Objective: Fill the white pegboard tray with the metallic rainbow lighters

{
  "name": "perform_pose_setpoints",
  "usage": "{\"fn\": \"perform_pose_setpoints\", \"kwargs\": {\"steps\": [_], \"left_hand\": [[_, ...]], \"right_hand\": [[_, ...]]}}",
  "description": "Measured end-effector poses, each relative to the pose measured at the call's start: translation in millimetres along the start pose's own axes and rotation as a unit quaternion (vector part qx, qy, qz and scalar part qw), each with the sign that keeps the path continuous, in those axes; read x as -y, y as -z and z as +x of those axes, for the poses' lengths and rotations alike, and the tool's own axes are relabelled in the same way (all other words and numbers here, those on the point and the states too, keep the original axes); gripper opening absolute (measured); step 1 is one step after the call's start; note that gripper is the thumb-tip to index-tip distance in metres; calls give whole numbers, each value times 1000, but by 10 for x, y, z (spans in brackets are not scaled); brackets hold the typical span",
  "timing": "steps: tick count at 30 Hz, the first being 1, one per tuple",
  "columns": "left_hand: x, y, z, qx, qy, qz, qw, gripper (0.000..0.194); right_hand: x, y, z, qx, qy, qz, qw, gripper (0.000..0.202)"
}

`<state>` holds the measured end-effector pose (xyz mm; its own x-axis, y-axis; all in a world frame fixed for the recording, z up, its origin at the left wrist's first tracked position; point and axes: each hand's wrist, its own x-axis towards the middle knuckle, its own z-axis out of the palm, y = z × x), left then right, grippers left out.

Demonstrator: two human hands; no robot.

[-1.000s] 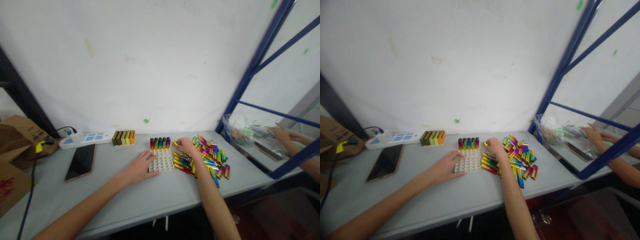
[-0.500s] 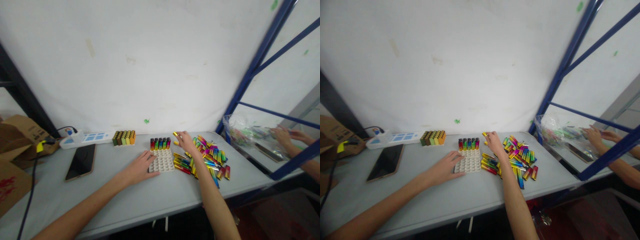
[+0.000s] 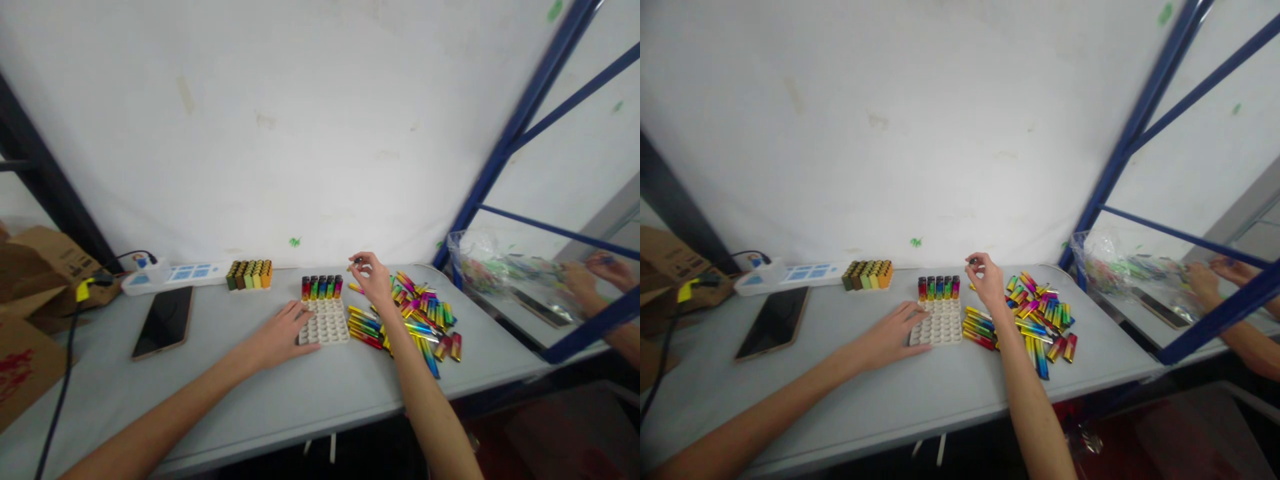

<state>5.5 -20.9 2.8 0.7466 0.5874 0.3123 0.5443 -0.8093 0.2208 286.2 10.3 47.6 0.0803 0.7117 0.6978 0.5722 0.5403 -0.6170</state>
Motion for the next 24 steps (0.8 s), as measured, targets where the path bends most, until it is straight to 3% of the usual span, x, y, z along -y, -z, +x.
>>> {"fn": "perform_pose_setpoints", "kwargs": {"steps": [14, 24], "left_hand": [[-69, 57, 5, 19, 12, 6, 1000, 65], [-103, 18, 5, 8, 12, 47, 999, 63]], "right_hand": [[178, -103, -38, 50, 79, -83, 992, 22], [317, -248, -129, 68, 88, -5, 994, 27]]}}
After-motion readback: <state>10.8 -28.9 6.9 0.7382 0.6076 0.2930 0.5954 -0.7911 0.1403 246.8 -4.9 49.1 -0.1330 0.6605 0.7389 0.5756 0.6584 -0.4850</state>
